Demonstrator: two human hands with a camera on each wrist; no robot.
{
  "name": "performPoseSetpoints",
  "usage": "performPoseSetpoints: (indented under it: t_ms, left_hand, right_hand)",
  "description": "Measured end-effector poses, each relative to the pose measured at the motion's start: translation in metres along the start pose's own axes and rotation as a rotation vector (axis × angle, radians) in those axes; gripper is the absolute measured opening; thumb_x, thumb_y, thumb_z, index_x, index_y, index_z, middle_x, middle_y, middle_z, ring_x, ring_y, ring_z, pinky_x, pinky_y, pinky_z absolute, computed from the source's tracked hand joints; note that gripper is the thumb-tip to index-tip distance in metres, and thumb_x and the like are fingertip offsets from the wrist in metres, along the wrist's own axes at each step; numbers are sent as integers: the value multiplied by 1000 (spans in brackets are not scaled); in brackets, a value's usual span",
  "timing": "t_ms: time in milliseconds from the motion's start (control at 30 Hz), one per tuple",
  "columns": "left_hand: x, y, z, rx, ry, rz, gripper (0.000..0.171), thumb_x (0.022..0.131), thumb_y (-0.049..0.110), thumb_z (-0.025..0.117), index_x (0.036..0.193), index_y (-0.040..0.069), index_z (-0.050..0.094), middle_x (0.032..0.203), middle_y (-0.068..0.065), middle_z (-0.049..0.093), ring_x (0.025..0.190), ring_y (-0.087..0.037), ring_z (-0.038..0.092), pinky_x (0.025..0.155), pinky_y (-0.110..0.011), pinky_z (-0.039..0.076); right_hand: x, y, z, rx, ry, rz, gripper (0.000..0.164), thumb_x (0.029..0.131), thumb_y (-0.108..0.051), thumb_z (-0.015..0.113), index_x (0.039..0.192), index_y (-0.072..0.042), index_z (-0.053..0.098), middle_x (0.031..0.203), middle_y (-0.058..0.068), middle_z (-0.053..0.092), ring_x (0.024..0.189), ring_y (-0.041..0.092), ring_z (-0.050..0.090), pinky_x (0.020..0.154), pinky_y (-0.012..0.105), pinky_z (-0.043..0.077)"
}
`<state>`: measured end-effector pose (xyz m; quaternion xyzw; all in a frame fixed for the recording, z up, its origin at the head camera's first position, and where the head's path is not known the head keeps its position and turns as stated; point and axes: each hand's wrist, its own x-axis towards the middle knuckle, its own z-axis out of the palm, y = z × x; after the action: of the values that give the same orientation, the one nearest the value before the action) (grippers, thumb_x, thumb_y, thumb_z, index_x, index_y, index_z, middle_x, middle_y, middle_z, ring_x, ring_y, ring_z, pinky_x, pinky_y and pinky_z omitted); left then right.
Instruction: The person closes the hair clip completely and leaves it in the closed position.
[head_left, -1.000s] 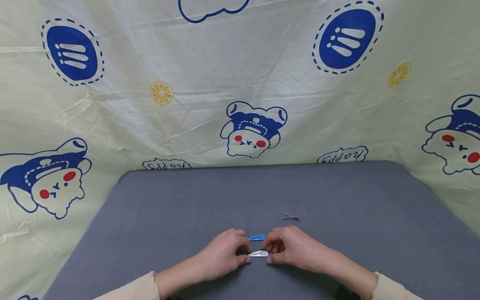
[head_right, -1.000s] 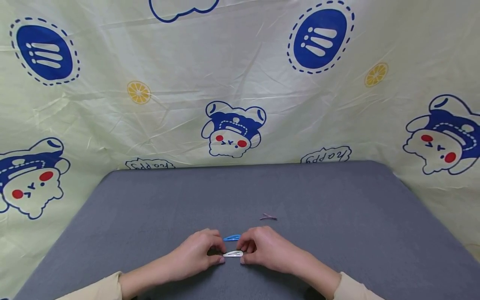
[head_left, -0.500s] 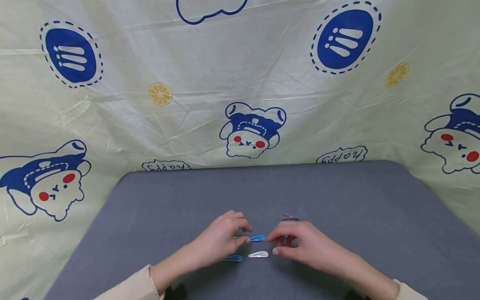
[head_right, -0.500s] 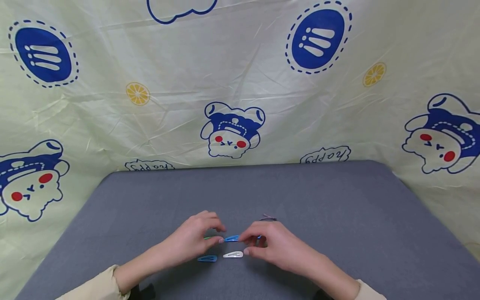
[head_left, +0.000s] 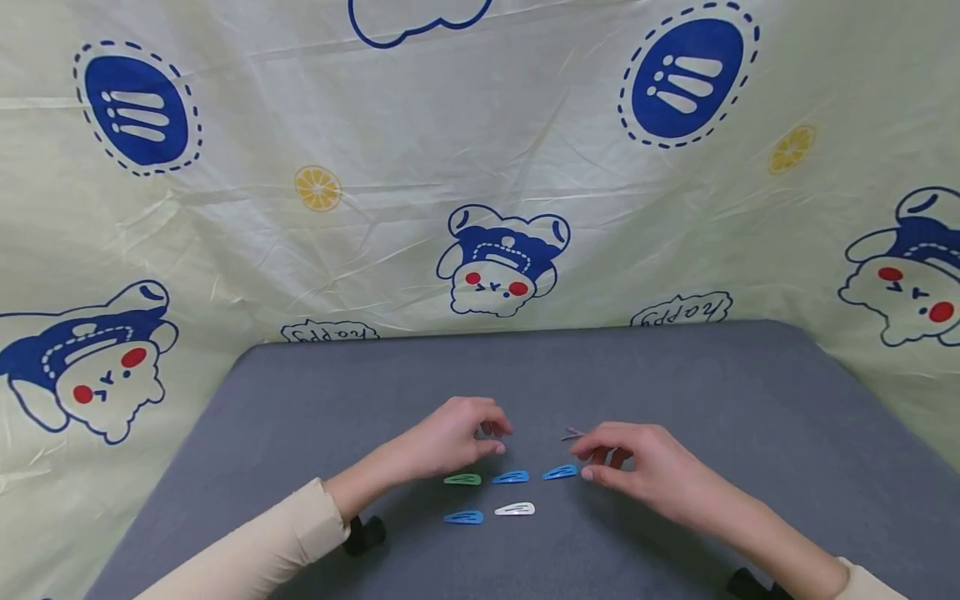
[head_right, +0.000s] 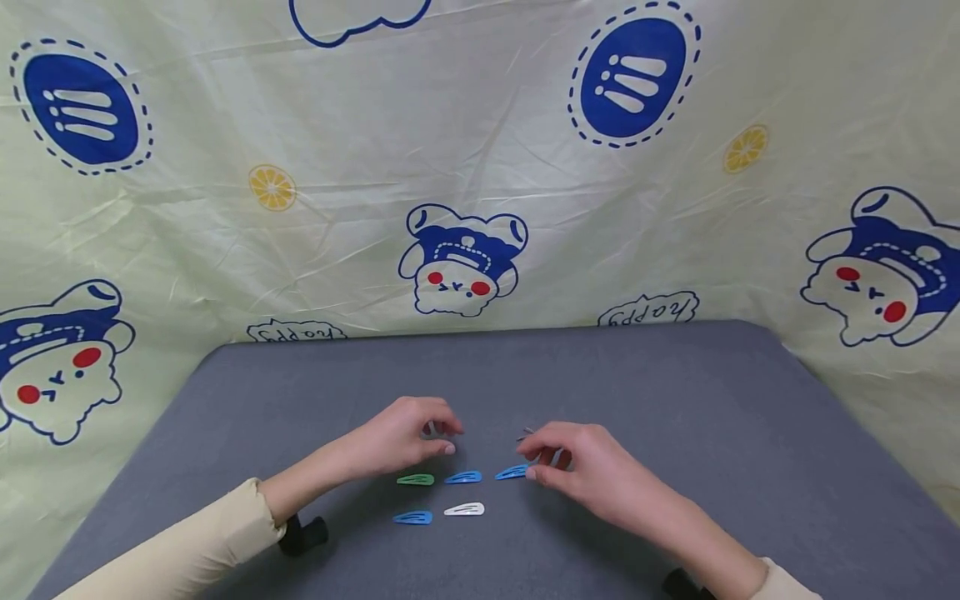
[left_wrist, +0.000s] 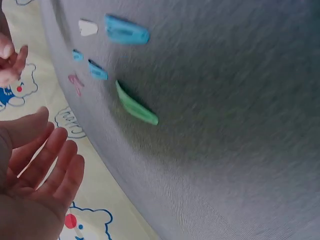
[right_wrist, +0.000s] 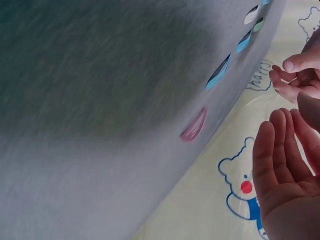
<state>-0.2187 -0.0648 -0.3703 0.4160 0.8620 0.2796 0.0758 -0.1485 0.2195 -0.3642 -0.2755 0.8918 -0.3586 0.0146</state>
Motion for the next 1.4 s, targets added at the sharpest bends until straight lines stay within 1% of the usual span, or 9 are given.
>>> performPoseSetpoints:
  t_ms: [133, 367, 467, 600, 733, 900, 1067, 1267, 1400]
  left_hand:
    - [10, -8, -6, -28, -17, -11, 18, 91, 10, 72, 108, 4, 71, 95, -2, 66, 83, -11, 57, 73, -23, 49]
    - [27, -21, -11, -68, -60, -52, 17, 91, 10, 71, 107, 5, 72, 87, 4, 64, 79, -12, 56, 69, -24, 48]
    - [36, -26, -8, -95, -98, -77, 17, 90, 11, 72, 107, 6, 73, 85, 5, 64, 78, -12, 55, 68, -24, 47]
    - [47, -30, 0, -161, -146, -104, 16, 90, 11, 72, 105, 7, 73, 87, 6, 65, 79, -10, 56, 70, -23, 47]
    - [57, -31, 9, -244, -168, -121, 14, 91, 10, 71, 104, 6, 73, 91, 4, 66, 80, -10, 56, 71, -22, 47]
    - [67, -32, 21, -334, -156, -145, 14, 91, 9, 70, 105, 5, 73, 89, 3, 65, 78, -11, 55, 69, -22, 46]
    - [69, -35, 30, -394, -112, -158, 14, 91, 8, 71, 105, 6, 72, 85, 2, 64, 75, -11, 55, 66, -22, 45]
    - [68, -36, 36, -398, -70, -173, 13, 91, 9, 71, 103, 7, 74, 83, 3, 65, 75, -11, 55, 66, -21, 44]
    - [69, -36, 37, -391, -69, -177, 13, 90, 7, 71, 103, 7, 75, 82, 4, 66, 74, -11, 55, 66, -21, 44]
  right_hand:
    - [-2, 7, -7, -40, 36, 38, 20, 88, -20, 75, 107, -23, 72, 95, -13, 65, 81, 4, 60, 70, 27, 51]
    - [-2, 21, -14, -75, 42, 97, 20, 90, -21, 73, 109, -16, 71, 96, -13, 64, 80, 5, 59, 68, 27, 51]
    - [0, 28, -15, -81, 41, 115, 20, 90, -19, 73, 109, -15, 71, 96, -12, 64, 79, 5, 59, 67, 27, 51]
    - [4, 39, -13, -84, 29, 125, 20, 89, -14, 73, 109, -12, 71, 97, -7, 66, 80, 6, 61, 69, 27, 52]
    - [12, 48, -10, -90, 1, 127, 20, 89, -13, 73, 109, -11, 71, 98, -4, 67, 82, 7, 61, 72, 29, 53]
    - [21, 57, -8, -93, -31, 111, 21, 90, -15, 73, 110, -10, 72, 95, -6, 67, 82, 7, 59, 73, 30, 51]
    - [29, 64, -5, -59, -56, 113, 18, 90, -14, 72, 108, -10, 72, 93, -7, 67, 80, 7, 60, 71, 28, 50]
    - [34, 71, -2, -35, -36, 140, 16, 88, -16, 75, 103, -11, 74, 86, -8, 67, 77, 8, 60, 68, 26, 48]
    - [35, 74, -1, -31, -39, 143, 16, 87, -17, 76, 102, -13, 75, 84, -8, 66, 76, 9, 58, 67, 26, 47]
